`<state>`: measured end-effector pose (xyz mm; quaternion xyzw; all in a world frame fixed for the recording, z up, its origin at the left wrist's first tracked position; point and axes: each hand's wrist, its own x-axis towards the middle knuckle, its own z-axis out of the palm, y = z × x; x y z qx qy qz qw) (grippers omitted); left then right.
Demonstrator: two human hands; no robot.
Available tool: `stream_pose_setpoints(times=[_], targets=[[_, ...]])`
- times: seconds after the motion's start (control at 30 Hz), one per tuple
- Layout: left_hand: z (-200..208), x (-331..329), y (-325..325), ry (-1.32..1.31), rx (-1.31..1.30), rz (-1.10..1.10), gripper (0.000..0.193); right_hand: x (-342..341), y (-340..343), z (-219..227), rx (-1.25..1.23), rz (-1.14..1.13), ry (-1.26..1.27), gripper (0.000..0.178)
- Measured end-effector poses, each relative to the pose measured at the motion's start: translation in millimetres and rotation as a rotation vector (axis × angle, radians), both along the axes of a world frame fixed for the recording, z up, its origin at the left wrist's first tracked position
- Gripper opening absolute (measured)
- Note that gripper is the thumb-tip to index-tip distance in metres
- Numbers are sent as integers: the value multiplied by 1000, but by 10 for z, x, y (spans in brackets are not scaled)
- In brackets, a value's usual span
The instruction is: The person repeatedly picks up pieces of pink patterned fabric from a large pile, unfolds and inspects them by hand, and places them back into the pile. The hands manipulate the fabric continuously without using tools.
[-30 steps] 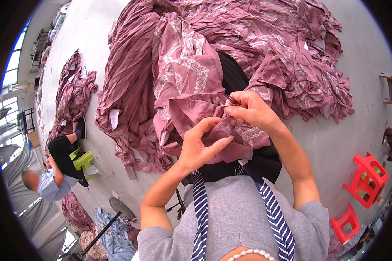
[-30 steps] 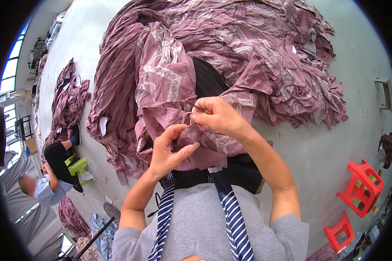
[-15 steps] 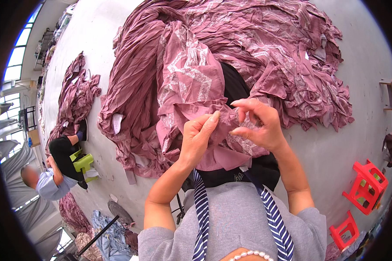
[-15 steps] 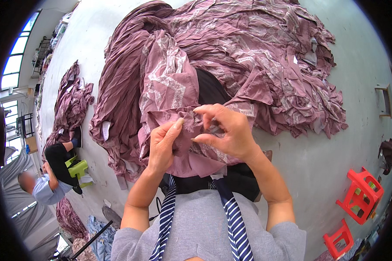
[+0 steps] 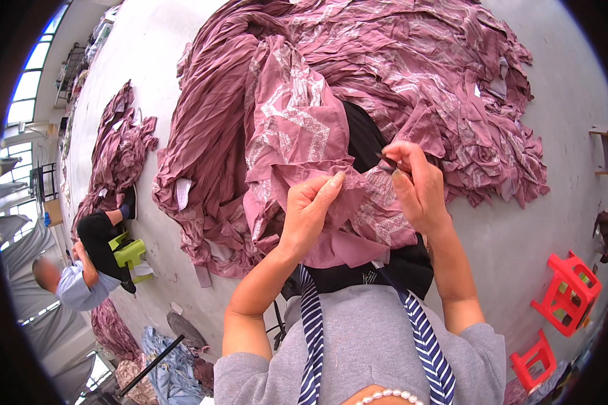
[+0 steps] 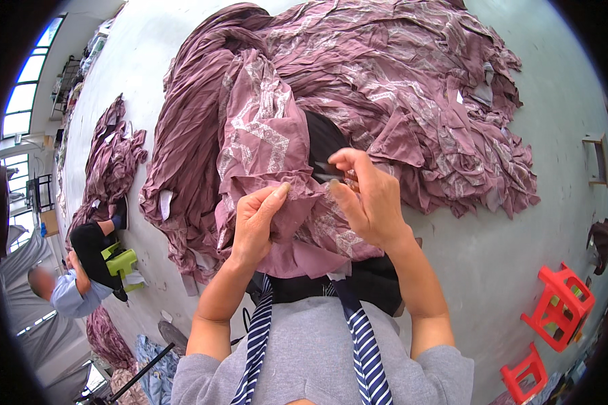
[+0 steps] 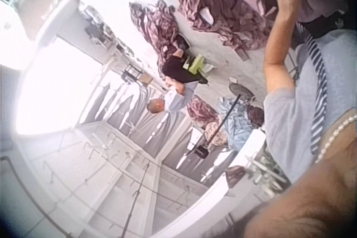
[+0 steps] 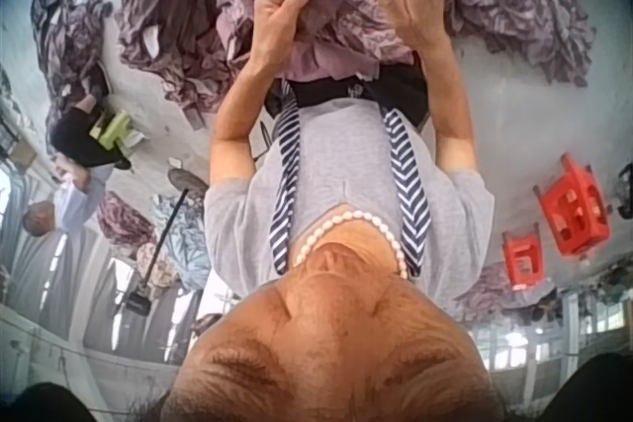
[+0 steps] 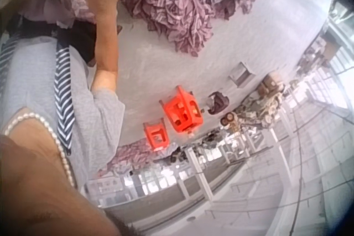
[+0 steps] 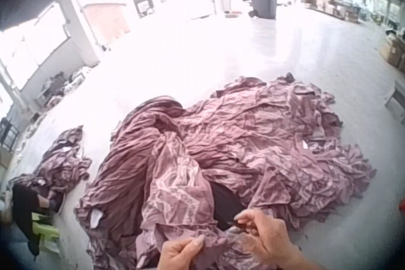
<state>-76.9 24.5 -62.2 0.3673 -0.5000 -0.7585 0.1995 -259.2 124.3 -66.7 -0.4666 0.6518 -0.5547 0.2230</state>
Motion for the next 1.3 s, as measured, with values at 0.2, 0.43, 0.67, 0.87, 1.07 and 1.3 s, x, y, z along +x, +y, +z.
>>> stream_pose_setpoints(times=[0.2, 0.43, 0.67, 0.87, 1.07, 1.3], targets=[[88, -102, 13, -26, 5, 71, 27, 163, 219, 61, 52, 22, 59, 26], [57, -62, 8, 9, -21, -21, 17, 212, 99, 60, -5, 28, 185, 27], [72, -92, 35, -50, -126, 19, 29, 161, 145, 46, -31, -70, 48, 24], [78, -62, 22, -23, -47, 81, 26, 184, 191, -49, 11, -26, -200, 25], [87, -71, 62, -18, -67, 26, 24, 271, 108, -80, 34, 52, -273, 22], [91, -58, 100, -39, -253, -28, 22, 221, 135, -129, 20, -27, -503, 25]])
